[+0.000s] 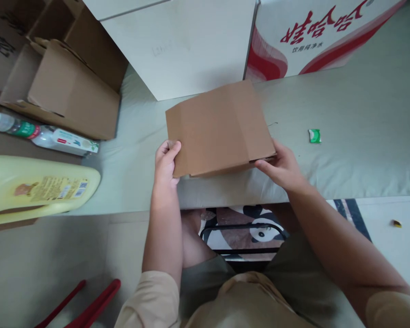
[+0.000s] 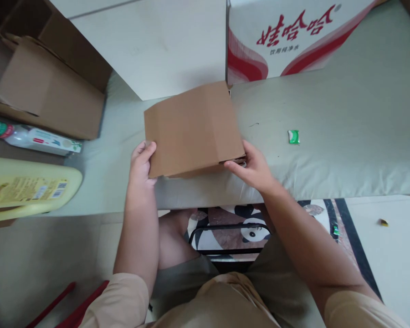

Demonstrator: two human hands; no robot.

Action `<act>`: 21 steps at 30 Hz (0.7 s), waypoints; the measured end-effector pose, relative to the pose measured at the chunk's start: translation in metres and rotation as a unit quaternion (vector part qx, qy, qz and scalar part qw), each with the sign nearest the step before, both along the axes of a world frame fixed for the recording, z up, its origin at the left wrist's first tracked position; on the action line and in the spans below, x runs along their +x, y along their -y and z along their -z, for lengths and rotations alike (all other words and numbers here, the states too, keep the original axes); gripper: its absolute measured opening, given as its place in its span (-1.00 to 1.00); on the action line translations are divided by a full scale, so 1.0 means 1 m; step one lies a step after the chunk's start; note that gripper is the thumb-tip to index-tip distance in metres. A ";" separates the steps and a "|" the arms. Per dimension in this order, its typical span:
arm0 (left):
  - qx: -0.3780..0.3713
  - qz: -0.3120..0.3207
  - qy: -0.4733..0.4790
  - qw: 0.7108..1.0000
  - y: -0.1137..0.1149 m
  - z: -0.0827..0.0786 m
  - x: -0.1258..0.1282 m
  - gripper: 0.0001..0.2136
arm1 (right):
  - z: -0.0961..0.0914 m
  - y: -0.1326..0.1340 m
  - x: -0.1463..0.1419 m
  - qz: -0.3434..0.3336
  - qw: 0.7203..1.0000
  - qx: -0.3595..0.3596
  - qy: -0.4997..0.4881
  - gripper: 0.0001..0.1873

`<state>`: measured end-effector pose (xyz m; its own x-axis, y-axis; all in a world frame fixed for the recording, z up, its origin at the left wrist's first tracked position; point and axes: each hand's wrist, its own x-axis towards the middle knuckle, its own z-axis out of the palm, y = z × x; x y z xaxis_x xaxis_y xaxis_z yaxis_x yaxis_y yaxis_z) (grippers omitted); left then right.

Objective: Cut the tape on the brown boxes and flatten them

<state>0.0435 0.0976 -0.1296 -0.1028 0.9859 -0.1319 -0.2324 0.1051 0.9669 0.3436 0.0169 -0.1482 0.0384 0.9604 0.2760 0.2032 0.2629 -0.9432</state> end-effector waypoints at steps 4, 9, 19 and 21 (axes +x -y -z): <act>0.006 0.025 0.027 0.999 0.003 -0.007 0.001 -0.55 | 0.002 0.000 -0.004 0.023 1.000 -0.006 -0.006 -0.42; -0.022 0.053 0.050 0.997 0.007 -0.010 -0.005 -0.41 | 0.002 -0.005 -0.004 0.059 0.998 0.021 -0.010 -0.45; 0.019 0.075 -0.030 0.997 0.010 -0.013 0.003 -0.37 | 0.003 -0.005 -0.008 0.098 0.995 0.027 0.006 -0.53; 0.033 0.068 -0.042 0.996 0.008 -0.013 0.005 -0.39 | 0.002 -0.006 -0.008 0.093 0.995 0.024 0.010 -0.52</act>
